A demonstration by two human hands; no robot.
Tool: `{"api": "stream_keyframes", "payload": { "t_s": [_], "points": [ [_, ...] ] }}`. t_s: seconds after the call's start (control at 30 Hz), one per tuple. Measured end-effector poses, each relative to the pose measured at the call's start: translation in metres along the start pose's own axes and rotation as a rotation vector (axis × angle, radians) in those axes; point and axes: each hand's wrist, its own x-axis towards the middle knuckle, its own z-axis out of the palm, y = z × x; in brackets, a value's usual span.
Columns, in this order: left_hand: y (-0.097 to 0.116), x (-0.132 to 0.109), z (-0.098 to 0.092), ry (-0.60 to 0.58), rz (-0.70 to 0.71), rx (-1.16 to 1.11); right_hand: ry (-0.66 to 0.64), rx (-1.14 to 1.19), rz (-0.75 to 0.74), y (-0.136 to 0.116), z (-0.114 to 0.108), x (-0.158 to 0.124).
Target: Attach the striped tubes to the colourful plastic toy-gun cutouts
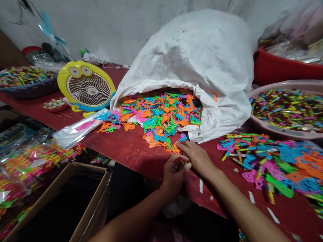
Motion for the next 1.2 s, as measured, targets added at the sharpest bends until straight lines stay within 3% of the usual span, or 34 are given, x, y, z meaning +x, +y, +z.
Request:
{"api": "stream_keyframes", "payload": {
  "t_s": [0.13, 0.27, 0.4, 0.5, 0.67, 0.83, 1.03, 1.2],
  "points": [
    [0.003, 0.001, 0.003, 0.028, -0.073, -0.048, -0.037, -0.072, 0.043, 0.01, -0.001, -0.017],
    [0.008, 0.002, -0.001, -0.006, -0.068, -0.004, 0.041, 0.029, 0.15, 0.022, -0.003, -0.048],
    [0.01, 0.003, -0.003, -0.051, -0.069, 0.017, 0.167, 0.551, 0.439, 0.019, -0.011, -0.077],
    [0.006, 0.006, 0.007, -0.034, -0.098, -0.016, 0.195, 1.015, 0.662, 0.007, -0.012, -0.088],
    [-0.003, 0.01, 0.03, -0.098, -0.19, -0.119, 0.241, 1.384, 0.701, -0.012, -0.001, -0.087],
    [-0.002, 0.011, 0.029, -0.112, -0.184, -0.059, 0.25, 1.292, 0.695, -0.011, 0.0, -0.089],
    [0.0, 0.009, 0.023, -0.072, -0.152, -0.029, 0.431, 1.053, 0.72, -0.021, -0.014, -0.103],
    [-0.004, 0.009, 0.023, -0.104, -0.2, -0.088, 0.366, 1.003, 0.691, -0.04, -0.013, -0.101]
  ]
}}
